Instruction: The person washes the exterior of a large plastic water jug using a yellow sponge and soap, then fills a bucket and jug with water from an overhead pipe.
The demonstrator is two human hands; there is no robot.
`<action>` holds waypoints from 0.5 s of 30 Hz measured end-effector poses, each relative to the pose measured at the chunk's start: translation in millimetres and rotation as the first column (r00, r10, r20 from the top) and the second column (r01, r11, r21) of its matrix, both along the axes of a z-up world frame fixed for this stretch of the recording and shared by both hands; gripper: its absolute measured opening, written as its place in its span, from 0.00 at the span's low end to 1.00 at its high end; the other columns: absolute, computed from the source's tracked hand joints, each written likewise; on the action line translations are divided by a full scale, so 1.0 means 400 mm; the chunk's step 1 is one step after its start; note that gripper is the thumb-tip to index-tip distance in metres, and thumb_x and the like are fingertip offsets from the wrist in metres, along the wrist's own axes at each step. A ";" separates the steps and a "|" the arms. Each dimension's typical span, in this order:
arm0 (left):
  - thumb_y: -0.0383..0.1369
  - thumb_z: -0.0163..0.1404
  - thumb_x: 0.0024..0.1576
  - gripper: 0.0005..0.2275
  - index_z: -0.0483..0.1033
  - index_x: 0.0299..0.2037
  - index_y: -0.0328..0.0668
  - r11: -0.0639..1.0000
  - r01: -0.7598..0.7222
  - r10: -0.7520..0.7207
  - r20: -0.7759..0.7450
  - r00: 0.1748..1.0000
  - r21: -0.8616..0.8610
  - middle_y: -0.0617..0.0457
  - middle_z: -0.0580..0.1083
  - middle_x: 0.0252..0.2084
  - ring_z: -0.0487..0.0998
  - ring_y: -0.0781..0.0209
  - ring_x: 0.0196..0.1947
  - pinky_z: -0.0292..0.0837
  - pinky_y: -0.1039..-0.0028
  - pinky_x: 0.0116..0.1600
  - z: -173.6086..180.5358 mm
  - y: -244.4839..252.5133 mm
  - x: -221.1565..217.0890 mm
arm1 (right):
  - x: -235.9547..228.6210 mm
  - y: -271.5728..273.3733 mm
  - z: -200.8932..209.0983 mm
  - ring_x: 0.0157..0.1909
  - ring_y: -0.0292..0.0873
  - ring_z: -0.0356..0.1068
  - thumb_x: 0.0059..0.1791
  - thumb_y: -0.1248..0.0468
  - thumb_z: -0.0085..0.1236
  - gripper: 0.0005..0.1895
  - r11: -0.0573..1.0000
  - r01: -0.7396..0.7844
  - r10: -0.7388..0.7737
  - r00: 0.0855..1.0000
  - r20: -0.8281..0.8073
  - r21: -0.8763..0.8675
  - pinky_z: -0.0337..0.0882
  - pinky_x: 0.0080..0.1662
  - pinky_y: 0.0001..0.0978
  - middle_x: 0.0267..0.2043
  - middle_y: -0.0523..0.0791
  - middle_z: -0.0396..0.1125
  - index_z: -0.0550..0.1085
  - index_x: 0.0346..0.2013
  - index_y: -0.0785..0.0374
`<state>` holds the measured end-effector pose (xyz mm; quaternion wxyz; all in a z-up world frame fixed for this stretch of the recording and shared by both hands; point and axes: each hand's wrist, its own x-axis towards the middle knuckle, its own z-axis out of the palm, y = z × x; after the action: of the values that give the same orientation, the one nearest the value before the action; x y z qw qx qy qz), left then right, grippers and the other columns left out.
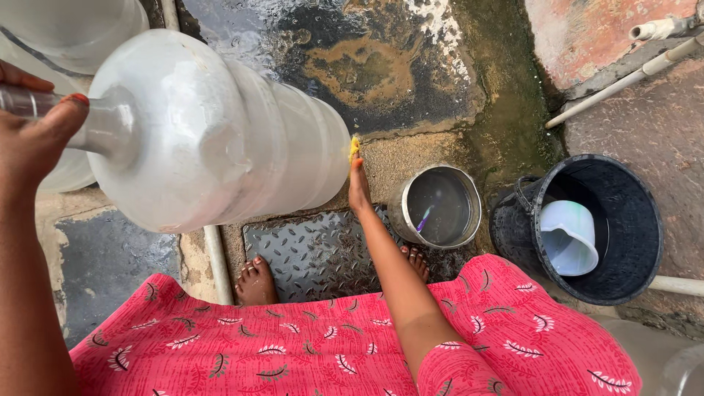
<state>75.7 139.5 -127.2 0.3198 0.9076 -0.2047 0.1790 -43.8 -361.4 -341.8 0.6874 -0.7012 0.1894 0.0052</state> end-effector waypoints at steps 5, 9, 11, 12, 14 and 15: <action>0.28 0.57 0.64 0.08 0.75 0.44 0.28 0.976 -0.065 0.048 0.084 0.995 0.210 0.38 0.78 0.38 0.84 0.53 0.37 0.83 0.70 0.43 -0.091 0.059 0.079 | -0.025 0.172 0.162 0.85 0.55 0.33 0.52 0.23 0.07 0.56 0.957 0.100 0.003 0.936 0.353 -0.271 0.35 0.80 0.52 0.84 0.52 0.35 0.44 0.78 0.62; 0.27 0.56 0.65 0.08 0.75 0.46 0.26 0.985 -0.081 0.076 0.035 0.997 0.154 0.39 0.78 0.38 0.84 0.55 0.38 0.83 0.71 0.44 -0.116 0.032 0.096 | -0.148 0.328 0.373 0.85 0.50 0.30 0.54 0.26 0.08 0.51 0.898 0.057 0.260 0.731 0.631 -0.436 0.32 0.81 0.49 0.85 0.47 0.33 0.42 0.80 0.56; 0.27 0.55 0.66 0.07 0.74 0.46 0.28 0.955 -0.067 0.048 0.072 0.996 0.288 0.40 0.78 0.38 0.84 0.57 0.38 0.83 0.73 0.44 -0.109 0.024 0.093 | -0.164 0.358 0.390 0.85 0.48 0.31 0.54 0.26 0.09 0.50 0.868 0.001 0.377 0.650 0.660 -0.497 0.32 0.81 0.50 0.86 0.44 0.34 0.43 0.81 0.53; 0.27 0.55 0.68 0.06 0.75 0.46 0.29 0.899 -0.059 0.001 0.133 0.991 0.435 0.40 0.78 0.38 0.84 0.57 0.37 0.84 0.73 0.44 -0.104 0.022 0.084 | -0.171 0.351 0.370 0.85 0.49 0.32 0.54 0.26 0.10 0.50 0.863 0.061 0.326 0.690 0.646 -0.501 0.32 0.81 0.51 0.85 0.45 0.35 0.43 0.81 0.53; 0.27 0.57 0.70 0.05 0.77 0.46 0.29 0.803 -0.052 -0.098 0.218 0.971 0.593 0.40 0.79 0.39 0.84 0.57 0.37 0.84 0.74 0.44 -0.082 0.018 0.068 | -0.139 0.315 0.281 0.84 0.49 0.33 0.55 0.26 0.11 0.49 0.839 0.182 0.215 0.755 0.619 -0.513 0.33 0.80 0.54 0.85 0.47 0.37 0.41 0.80 0.54; 0.26 0.58 0.70 0.05 0.77 0.47 0.30 0.787 -0.046 -0.142 0.252 0.957 0.616 0.39 0.79 0.39 0.84 0.57 0.38 0.83 0.74 0.44 -0.069 0.012 0.060 | -0.109 0.283 0.220 0.84 0.49 0.34 0.56 0.27 0.12 0.47 0.800 0.248 0.146 0.803 0.578 -0.546 0.35 0.81 0.53 0.85 0.48 0.38 0.41 0.80 0.52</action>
<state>99.7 144.4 -154.6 -0.0218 0.9209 -0.3190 0.2231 -87.5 -248.1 -254.0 0.4543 -0.8407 -0.0239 -0.2937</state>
